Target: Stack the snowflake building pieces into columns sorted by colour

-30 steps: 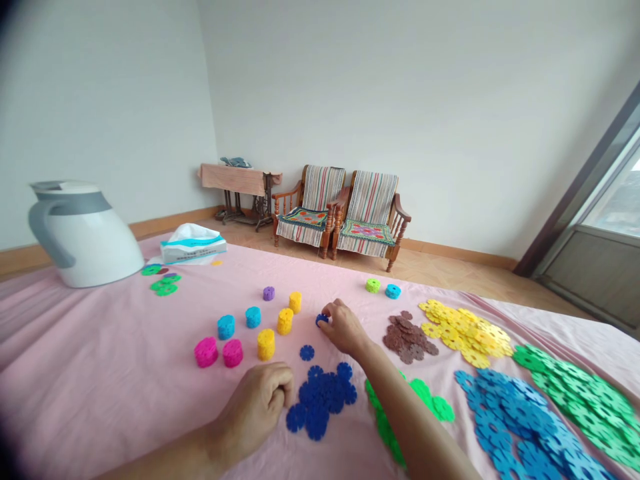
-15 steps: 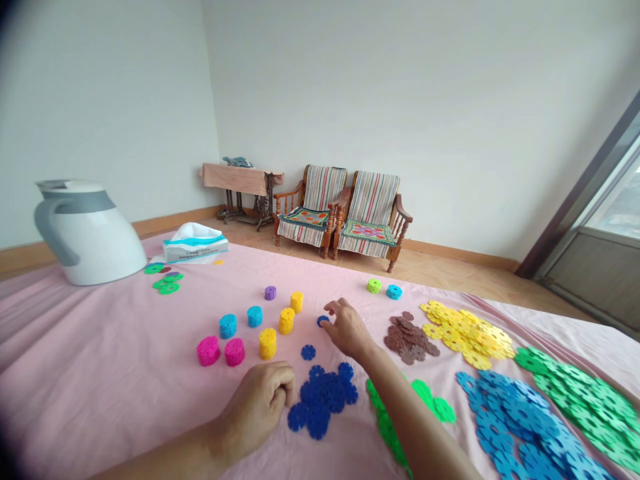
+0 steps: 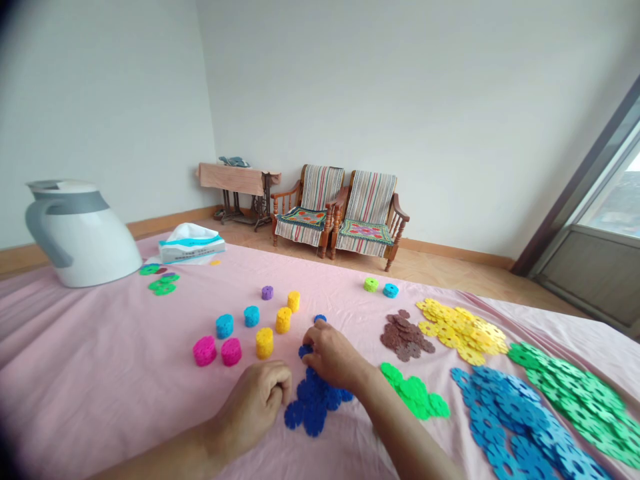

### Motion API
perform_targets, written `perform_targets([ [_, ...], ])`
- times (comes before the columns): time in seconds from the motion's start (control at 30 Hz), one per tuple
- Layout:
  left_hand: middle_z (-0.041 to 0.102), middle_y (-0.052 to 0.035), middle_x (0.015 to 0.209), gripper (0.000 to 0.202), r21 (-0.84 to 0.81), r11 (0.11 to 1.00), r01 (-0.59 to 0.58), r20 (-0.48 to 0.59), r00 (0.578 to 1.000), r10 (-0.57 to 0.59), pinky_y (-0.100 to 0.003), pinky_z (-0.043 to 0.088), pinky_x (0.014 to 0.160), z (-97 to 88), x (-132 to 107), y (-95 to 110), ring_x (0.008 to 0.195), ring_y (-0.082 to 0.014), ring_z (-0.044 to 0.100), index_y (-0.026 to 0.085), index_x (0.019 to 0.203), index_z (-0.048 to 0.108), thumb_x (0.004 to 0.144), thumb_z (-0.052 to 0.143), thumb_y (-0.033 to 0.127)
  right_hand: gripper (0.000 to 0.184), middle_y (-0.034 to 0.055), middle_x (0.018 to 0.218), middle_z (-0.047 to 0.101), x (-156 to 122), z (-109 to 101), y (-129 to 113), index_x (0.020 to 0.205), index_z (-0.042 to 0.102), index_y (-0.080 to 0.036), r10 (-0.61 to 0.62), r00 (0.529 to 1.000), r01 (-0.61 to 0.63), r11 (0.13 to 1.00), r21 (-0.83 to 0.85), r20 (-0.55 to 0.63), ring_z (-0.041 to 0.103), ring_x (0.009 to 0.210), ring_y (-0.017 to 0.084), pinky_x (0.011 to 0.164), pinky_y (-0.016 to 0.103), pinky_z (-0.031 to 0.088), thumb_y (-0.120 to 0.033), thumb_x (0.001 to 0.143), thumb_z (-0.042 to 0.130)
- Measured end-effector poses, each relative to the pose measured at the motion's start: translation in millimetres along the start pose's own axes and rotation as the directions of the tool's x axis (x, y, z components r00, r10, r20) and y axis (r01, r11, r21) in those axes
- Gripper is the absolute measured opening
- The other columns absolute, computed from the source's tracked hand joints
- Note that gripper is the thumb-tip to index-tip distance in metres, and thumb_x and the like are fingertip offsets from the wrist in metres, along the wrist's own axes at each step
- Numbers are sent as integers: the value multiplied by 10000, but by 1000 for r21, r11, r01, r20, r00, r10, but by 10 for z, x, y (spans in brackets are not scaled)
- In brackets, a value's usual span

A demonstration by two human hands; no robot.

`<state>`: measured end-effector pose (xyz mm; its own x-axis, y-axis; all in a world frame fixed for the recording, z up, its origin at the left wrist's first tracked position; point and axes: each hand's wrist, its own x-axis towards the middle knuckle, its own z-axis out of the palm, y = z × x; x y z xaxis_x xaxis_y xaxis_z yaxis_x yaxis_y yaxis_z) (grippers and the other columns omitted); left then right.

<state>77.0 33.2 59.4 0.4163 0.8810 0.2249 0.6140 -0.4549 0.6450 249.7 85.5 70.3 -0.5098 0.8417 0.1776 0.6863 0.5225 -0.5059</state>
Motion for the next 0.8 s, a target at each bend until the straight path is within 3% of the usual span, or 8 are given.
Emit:
perform_targets([
  [0.2,612,4,585,291,-6,1000,4,2,1000,-4,-199,367,575,-1,2,-3,587,-119,567,169,535,549,587,327,-12,195,49,898,547,-42,-9,-76,916,571,-153,26,999,-28,997,-71,-25,537,775,137,702,237,417,-104,727,562],
  [0.53,587,4,559,294,-18,1000,8,8,1000,-8,-201,352,566,-11,14,12,571,-117,547,168,531,550,577,317,-5,226,53,884,564,-65,-37,-85,913,632,-155,-17,1000,17,998,-68,13,544,816,152,725,238,416,-83,708,567],
  [0.8,592,1,566,287,-24,1000,8,7,1000,-8,-203,350,567,3,10,1,576,-120,549,164,531,541,575,321,-14,220,82,907,578,-106,-37,-193,911,569,-143,-9,1000,8,987,-160,-5,549,828,174,712,257,408,-82,703,537],
])
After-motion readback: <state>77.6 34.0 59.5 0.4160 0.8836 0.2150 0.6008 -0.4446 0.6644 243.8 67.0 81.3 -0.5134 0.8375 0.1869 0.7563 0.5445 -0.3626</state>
